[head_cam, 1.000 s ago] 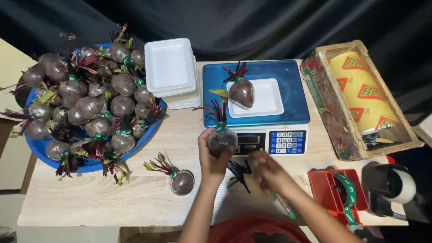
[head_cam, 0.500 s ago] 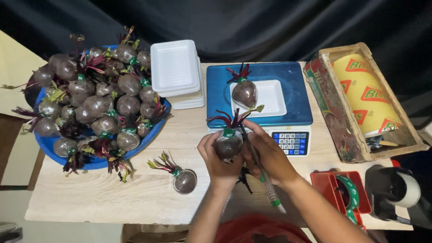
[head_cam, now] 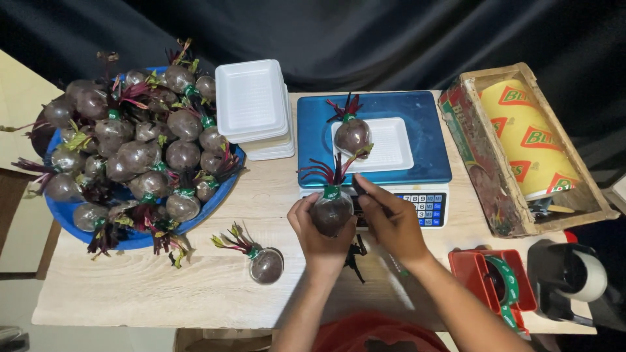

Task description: Weighing individually wrapped vegetables on a digital scale and trimming the excess plastic wrap using a small hand tool.

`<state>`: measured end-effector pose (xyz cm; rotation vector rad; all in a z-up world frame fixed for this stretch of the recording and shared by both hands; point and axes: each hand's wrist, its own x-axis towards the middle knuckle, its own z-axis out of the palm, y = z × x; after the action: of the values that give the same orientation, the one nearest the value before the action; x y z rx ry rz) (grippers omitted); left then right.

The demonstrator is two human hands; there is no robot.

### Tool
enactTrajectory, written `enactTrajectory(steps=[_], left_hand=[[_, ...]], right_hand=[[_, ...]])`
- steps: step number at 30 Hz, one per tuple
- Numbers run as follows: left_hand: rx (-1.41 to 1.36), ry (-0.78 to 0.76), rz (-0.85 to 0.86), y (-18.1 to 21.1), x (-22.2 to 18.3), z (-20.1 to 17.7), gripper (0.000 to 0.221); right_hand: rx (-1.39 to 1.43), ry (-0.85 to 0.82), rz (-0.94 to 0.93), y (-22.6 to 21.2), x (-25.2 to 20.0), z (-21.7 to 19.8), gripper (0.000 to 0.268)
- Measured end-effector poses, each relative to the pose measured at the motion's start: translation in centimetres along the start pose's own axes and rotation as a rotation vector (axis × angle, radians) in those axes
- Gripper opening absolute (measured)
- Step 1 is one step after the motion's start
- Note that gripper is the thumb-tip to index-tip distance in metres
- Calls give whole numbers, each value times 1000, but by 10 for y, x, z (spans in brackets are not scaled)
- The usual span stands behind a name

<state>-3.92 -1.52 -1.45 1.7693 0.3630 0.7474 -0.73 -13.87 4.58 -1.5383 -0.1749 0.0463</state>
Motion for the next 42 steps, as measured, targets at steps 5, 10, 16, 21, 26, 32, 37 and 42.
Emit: enactTrajectory(steps=[5,10,16,21,26,32,37,42], left_hand=[[40,40,52,-8,-1,6,78],[189,197,298,-38,-3,12,63],[236,211,510,-72,-8,6,50],[269,206,559,-94,-8,7,45],[276,186,581,-100,-13,9,45],[255,198,553,-95,-10,17,43],[196,182,451,-72,-1,20,53],[141,110,340,-47,-1,24,60]], right_hand=[[101,-113,144,-2,-3,0,41],[305,-121,324,-17,-6,13,41],[453,-108,482,-9,-11,16,40],[523,-114,588,-7,-9,14,42],[507,-108,616,-14,-9,19,45],[457,-52,602,-23,-9,19,46],[455,39,539,-2,-7,18,43],[366,139,384,-1,-3,26,47]])
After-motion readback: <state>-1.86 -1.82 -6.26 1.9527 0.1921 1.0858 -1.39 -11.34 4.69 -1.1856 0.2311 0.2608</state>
